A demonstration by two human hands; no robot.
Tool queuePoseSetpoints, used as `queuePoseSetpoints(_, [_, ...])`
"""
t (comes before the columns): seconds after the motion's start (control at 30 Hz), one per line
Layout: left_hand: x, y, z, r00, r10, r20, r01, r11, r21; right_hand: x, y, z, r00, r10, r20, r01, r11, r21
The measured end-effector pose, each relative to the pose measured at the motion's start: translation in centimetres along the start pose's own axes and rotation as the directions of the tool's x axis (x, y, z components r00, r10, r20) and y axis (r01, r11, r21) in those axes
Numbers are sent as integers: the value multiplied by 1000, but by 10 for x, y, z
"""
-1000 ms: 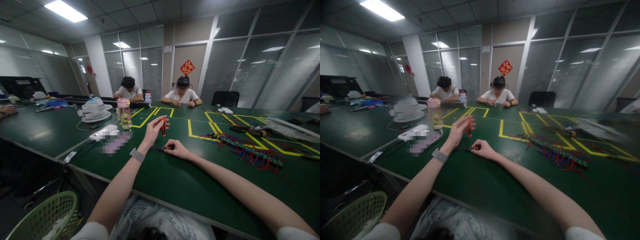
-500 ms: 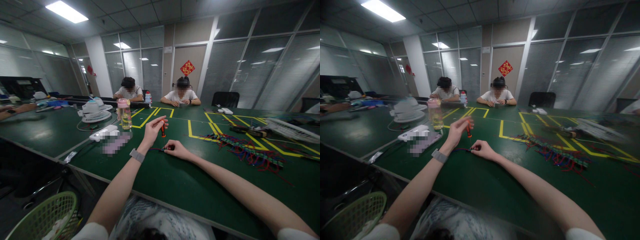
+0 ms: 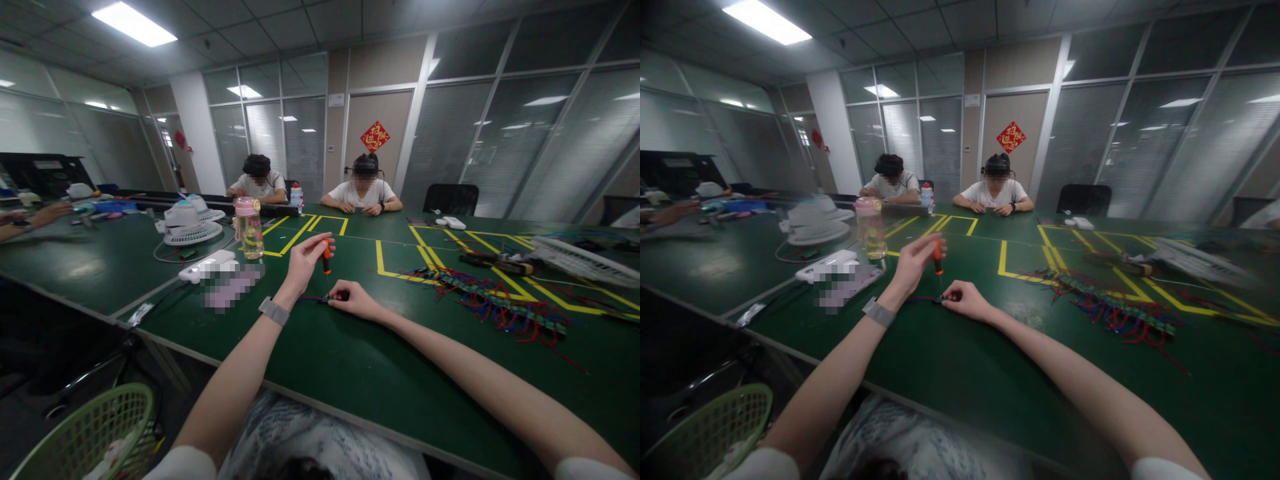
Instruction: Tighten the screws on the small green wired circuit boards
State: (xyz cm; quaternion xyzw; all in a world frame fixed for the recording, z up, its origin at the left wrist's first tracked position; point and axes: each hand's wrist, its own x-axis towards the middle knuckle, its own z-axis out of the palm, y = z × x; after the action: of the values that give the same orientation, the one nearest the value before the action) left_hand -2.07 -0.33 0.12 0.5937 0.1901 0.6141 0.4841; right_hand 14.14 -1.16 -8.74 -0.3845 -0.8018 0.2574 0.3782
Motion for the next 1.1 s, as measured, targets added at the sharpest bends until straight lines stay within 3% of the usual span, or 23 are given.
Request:
queuePoseSetpoints(0.23, [1, -5, -3, 981, 193, -11, -178, 922, 345, 0, -2, -1, 1000, -1, 5, 1, 1000, -9])
queuePoseSetpoints(0.47, [2, -7, -2, 997, 16, 70, -18, 999, 39, 1, -1, 0, 1000, 13, 9, -13, 1000, 3])
queuePoseSetpoints(0.6, [0, -4, -1, 999, 35, 21, -37, 997, 69, 0, -1, 0, 1000, 9, 4, -9, 1000, 0])
queuePoseSetpoints(0.8, [1, -4, -3, 993, 117, -19, -108, 964, 245, 0, -4, -1, 1000, 7, 1, -7, 1000, -19])
queuePoseSetpoints(0.97, [1, -5, -2, 995, -4, 98, 2, 1000, 17, 0, -5, -1, 1000, 13, 11, -13, 1000, -8])
queuePoseSetpoints(1.1, [-1, -2, -1, 994, -17, 110, 17, 1000, -2, 0, -5, -1, 1000, 14, 12, -14, 1000, -12])
